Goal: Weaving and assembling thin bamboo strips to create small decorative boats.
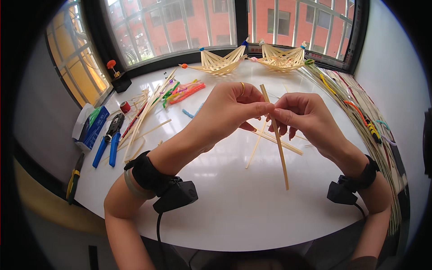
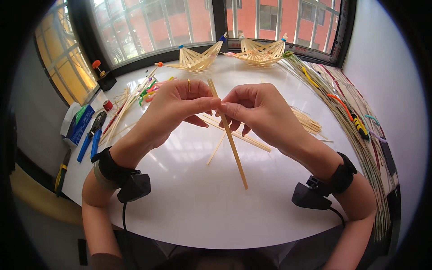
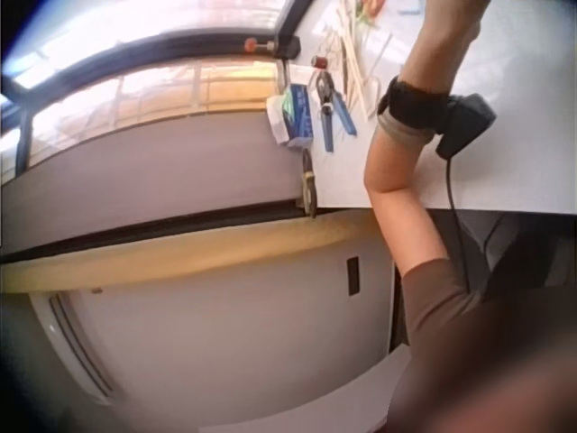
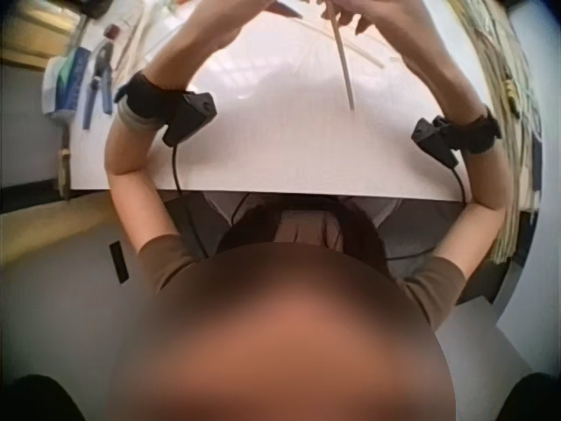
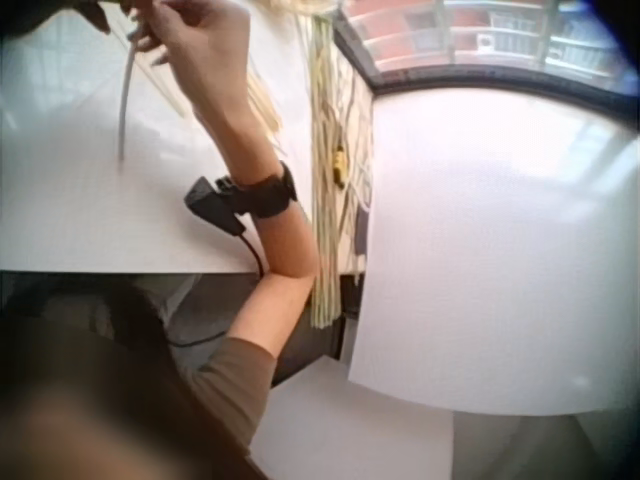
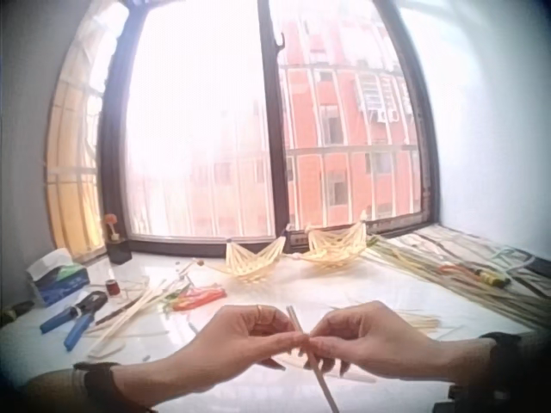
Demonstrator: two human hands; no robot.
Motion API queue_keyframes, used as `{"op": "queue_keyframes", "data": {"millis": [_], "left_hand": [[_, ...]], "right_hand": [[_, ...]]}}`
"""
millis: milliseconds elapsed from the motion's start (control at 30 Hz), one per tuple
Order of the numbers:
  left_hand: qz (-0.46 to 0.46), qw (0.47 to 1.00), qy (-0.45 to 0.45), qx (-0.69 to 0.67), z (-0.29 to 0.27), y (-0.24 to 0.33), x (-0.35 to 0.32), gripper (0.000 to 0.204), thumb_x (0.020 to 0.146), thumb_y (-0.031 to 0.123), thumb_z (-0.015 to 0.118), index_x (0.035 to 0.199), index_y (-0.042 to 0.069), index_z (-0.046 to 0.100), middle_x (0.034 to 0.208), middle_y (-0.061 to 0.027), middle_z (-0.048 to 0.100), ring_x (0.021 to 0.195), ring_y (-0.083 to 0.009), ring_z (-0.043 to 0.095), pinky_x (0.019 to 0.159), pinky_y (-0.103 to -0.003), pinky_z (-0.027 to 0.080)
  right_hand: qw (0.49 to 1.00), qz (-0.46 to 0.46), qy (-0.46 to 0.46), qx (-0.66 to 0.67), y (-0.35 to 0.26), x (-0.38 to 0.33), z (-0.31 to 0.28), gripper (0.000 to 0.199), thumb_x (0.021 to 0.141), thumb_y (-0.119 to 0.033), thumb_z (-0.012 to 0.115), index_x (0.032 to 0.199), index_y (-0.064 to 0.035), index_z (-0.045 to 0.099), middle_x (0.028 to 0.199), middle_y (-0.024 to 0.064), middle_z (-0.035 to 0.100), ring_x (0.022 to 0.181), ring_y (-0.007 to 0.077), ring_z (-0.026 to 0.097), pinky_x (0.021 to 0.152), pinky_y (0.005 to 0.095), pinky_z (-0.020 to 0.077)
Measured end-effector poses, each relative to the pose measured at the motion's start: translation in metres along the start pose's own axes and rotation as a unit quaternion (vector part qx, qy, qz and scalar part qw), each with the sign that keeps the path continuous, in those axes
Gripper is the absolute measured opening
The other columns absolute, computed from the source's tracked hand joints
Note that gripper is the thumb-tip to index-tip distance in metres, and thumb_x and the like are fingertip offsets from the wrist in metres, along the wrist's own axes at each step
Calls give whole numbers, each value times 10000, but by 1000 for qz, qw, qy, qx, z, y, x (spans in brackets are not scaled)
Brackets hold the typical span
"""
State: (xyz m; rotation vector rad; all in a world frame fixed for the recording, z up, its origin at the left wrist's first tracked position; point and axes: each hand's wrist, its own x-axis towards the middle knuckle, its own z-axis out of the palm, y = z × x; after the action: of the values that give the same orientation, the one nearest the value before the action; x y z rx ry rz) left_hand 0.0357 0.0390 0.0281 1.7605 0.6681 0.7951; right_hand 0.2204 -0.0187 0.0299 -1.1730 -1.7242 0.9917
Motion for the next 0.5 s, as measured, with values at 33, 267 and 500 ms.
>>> {"op": "queue_keyframes", "data": {"millis": [33,267,500], "left_hand": [[1,1000,-1,-1,0,-2,4,198,841,212,650,889,19,641,825,-49,637,776,-106,628,648,-250,536],[76,995,61,30,5,-11,23,177,846,128,595,864,-44,630,778,-93,640,742,-141,630,612,-262,534],[75,993,85,33,8,-22,21,189,869,132,583,844,-53,619,772,-96,636,744,-143,634,609,-267,536]], "right_hand": [[1000,-15,16,-18,3,2,-1,215,892,-213,582,887,-3,630,768,58,652,660,86,598,553,210,465],[993,-69,82,-41,26,19,2,221,903,-202,555,888,8,623,776,54,636,659,101,587,566,236,474],[993,-76,84,-22,34,21,8,208,904,-191,553,860,3,613,771,52,629,669,96,572,619,233,457]]}}
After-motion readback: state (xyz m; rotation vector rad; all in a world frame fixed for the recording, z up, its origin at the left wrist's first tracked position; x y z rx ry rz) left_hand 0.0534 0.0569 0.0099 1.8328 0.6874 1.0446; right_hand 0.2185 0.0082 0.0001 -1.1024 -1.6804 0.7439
